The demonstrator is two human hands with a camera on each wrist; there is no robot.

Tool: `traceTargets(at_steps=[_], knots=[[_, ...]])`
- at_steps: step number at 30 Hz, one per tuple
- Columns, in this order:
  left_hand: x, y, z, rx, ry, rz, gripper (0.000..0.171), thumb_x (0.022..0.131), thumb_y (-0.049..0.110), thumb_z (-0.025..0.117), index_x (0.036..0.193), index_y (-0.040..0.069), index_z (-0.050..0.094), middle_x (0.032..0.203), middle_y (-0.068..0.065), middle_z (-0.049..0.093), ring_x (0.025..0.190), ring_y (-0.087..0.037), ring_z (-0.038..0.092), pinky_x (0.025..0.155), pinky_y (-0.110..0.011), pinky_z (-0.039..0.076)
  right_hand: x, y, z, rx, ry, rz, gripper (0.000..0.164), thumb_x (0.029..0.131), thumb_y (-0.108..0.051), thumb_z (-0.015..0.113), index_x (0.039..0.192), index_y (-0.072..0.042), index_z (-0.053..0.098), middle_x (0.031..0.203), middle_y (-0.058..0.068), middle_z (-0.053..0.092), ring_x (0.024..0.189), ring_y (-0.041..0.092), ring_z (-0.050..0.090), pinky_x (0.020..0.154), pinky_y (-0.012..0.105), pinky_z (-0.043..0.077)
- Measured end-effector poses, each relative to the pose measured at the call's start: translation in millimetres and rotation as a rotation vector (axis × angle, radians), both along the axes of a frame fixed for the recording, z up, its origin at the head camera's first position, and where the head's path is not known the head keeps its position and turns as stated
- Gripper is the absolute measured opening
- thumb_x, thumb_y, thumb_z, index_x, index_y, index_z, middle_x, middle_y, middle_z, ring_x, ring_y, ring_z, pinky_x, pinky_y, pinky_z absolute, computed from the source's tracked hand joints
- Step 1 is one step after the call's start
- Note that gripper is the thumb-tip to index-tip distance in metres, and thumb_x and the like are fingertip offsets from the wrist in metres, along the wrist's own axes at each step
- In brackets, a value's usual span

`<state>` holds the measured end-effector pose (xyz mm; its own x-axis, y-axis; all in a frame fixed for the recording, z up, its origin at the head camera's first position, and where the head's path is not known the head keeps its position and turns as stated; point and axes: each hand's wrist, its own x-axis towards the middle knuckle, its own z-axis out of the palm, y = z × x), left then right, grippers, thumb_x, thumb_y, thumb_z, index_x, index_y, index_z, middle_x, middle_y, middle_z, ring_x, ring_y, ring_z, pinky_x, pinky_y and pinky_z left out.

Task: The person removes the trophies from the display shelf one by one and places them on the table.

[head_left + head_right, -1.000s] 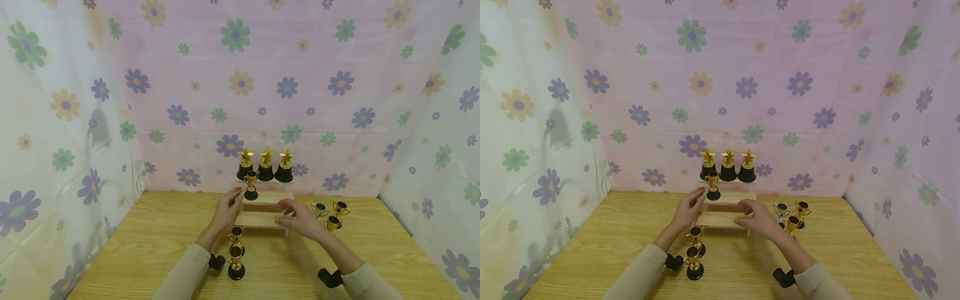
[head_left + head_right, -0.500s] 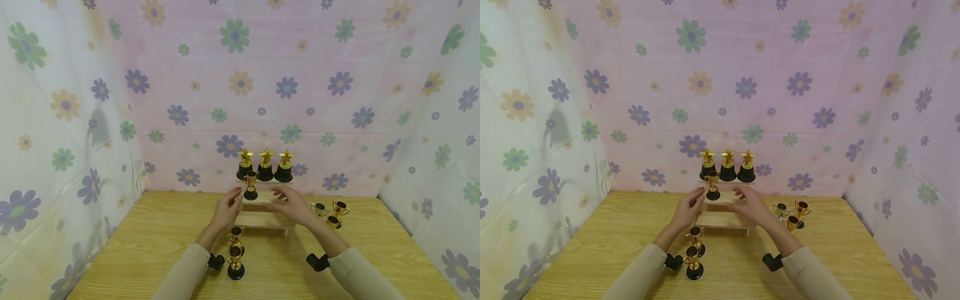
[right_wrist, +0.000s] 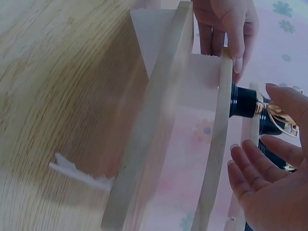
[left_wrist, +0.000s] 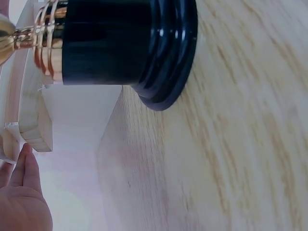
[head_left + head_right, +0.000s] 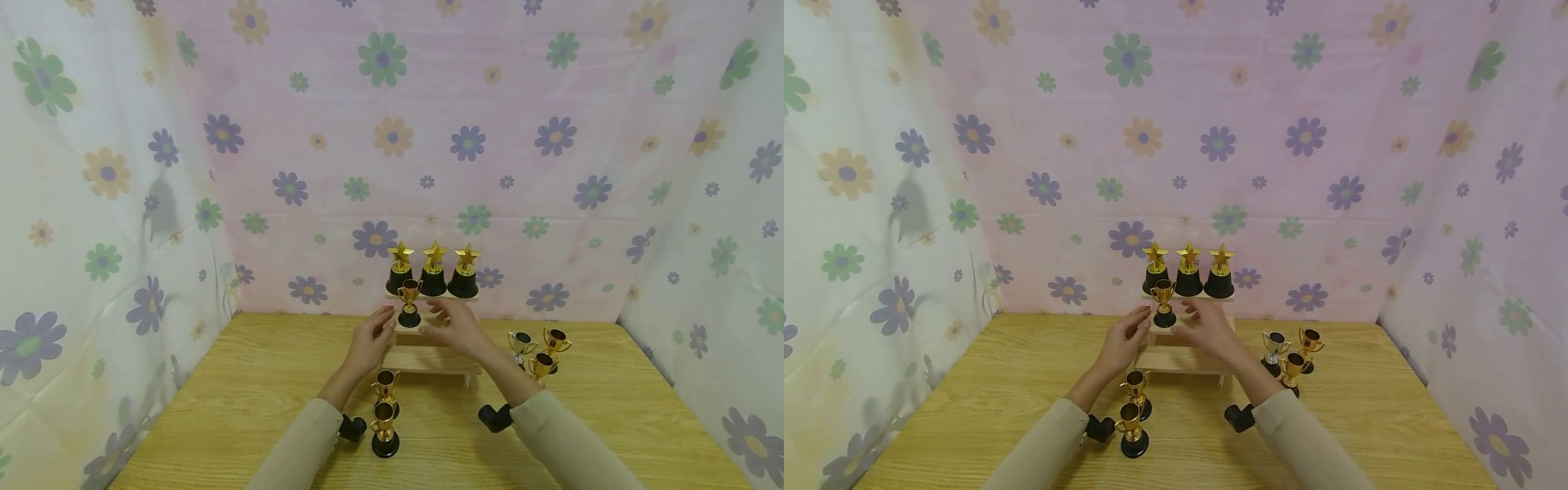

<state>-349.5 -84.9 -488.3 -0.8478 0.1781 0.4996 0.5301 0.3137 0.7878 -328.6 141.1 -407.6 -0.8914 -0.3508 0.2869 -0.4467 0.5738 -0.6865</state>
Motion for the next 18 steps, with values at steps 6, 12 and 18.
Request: traceTargets(at_steps=[6, 12, 18], knots=[[0.3, -0.6, 1.7, 0.003, -0.027, -0.001, 0.041, 0.107, 0.013, 0.055, 0.140, -0.011, 0.055, 0.152, -0.025, 0.048, 0.142, -0.039, 0.044, 0.112, -0.050, 0.042, -3.3, -10.9, -0.5, -0.017, -0.012, -0.030, 0.059, 0.091, -0.020, 0.078, 0.140, 0.005, 0.057, 0.128, 0.024, 0.065, 0.114, 0.040, 0.064, 0.097, 0.053, 0.055], [0.6, -0.8, 1.2, -0.001, -0.019, -0.001, 0.041, 0.107, 0.013, 0.055, 0.141, -0.010, 0.055, 0.151, -0.024, 0.050, 0.142, -0.039, 0.045, 0.111, -0.051, 0.043, -5.2, -20.0, -5.0, -0.047, -0.031, -0.066, 0.055, 0.092, -0.021, 0.077, 0.136, 0.006, 0.059, 0.130, 0.024, 0.064, 0.115, 0.041, 0.063, 0.097, 0.052, 0.055], [2.2, -0.7, 3.2, -0.004, -0.029, -0.008, 0.041, 0.107, 0.013, 0.055, 0.141, -0.011, 0.054, 0.152, -0.024, 0.049, 0.142, -0.039, 0.044, 0.111, -0.051, 0.042, -7.3, -28.4, -6.7, -0.057, -0.036, -0.108, 0.051, 0.092, -0.019, 0.078, 0.133, 0.006, 0.061, 0.127, 0.023, 0.066, 0.113, 0.040, 0.065, 0.095, 0.050, 0.056]])
